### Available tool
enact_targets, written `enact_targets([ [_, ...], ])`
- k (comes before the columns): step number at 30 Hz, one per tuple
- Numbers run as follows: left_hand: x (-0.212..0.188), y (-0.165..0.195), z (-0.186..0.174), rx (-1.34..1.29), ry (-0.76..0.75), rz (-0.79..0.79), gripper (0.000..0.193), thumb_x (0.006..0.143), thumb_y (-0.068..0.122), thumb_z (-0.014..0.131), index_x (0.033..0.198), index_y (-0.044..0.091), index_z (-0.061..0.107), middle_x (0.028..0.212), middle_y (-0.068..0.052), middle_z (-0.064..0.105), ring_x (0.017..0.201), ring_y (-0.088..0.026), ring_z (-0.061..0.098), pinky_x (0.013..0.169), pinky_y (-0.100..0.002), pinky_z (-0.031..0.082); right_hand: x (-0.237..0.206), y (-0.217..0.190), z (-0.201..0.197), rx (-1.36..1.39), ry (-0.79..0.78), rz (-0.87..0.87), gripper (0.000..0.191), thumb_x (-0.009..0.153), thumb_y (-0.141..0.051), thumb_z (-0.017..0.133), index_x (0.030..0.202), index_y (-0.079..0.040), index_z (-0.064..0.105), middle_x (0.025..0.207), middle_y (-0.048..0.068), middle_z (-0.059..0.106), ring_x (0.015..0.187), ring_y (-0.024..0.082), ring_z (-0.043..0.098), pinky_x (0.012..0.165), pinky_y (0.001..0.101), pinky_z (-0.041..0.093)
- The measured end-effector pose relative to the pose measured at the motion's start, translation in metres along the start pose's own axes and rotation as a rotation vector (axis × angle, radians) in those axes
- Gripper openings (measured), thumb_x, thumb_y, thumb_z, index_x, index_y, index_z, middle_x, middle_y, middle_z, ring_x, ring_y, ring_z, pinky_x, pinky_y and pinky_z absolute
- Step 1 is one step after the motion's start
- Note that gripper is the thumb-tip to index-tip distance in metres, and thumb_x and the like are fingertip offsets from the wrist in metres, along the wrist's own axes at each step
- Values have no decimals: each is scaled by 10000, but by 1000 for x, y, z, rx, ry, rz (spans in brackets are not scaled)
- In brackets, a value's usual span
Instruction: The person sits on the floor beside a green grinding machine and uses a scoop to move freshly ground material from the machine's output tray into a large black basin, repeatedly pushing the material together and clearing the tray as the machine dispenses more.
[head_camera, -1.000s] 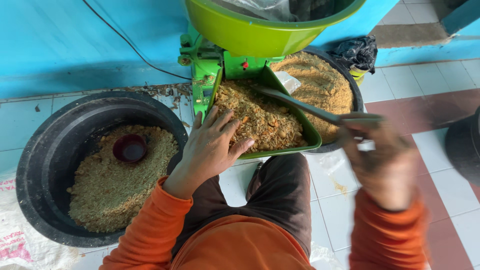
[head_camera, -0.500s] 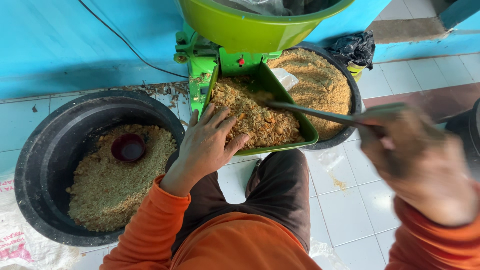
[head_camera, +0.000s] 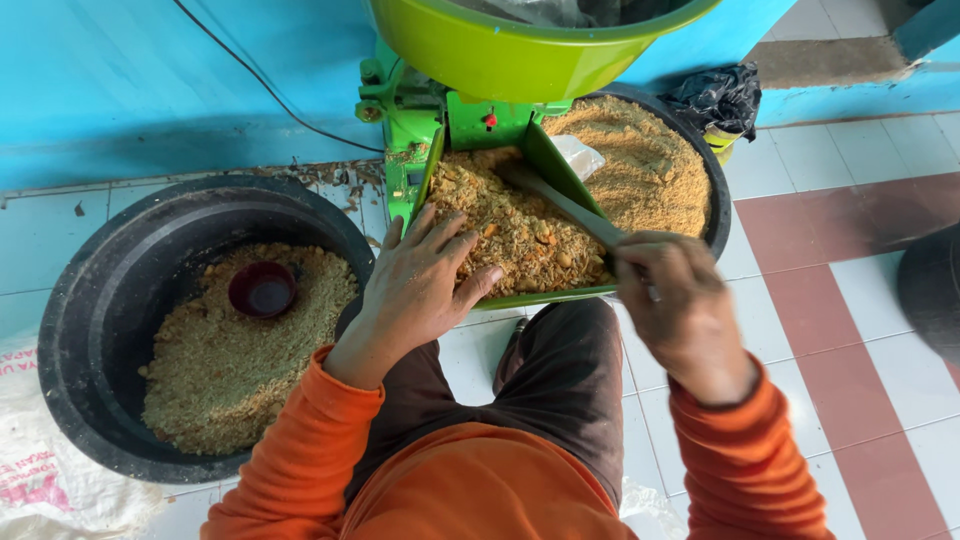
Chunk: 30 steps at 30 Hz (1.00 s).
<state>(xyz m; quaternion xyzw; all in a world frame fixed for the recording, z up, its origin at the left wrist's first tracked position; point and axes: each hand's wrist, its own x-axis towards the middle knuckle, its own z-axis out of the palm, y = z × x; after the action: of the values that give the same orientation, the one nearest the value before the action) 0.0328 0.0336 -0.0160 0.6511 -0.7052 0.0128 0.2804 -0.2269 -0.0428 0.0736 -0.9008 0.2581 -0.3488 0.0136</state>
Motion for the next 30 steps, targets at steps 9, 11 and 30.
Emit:
enact_targets([
  [9, 0, -2, 1, 22, -39, -27, 598, 983, 569, 566, 1236, 50, 724, 1400, -147, 619, 1366, -437, 480, 1122, -643, 324, -7, -11, 14, -79, 84, -8, 129, 919, 70, 737, 989, 28, 637, 1053, 156, 740, 901, 255, 712, 814, 379, 584],
  [11, -1, -1, 1, 20, -24, -25, 569, 985, 537, 581, 1237, 47, 723, 1387, -138, 628, 1365, -426, 486, 1125, -634, 329, -8, -7, 26, -49, 84, -11, 131, 923, 56, 727, 1005, 17, 633, 1080, 149, 732, 950, 270, 713, 860, 388, 590],
  [30, 13, 4, 5, 17, -25, 113, 269, 934, 250, 675, 1138, 94, 753, 1294, -41, 675, 1385, -388, 473, 1143, -685, 249, -6, 11, 55, 109, 131, 169, 140, 966, 17, 742, 1077, -5, 659, 1123, 145, 740, 806, 208, 741, 671, 316, 607],
])
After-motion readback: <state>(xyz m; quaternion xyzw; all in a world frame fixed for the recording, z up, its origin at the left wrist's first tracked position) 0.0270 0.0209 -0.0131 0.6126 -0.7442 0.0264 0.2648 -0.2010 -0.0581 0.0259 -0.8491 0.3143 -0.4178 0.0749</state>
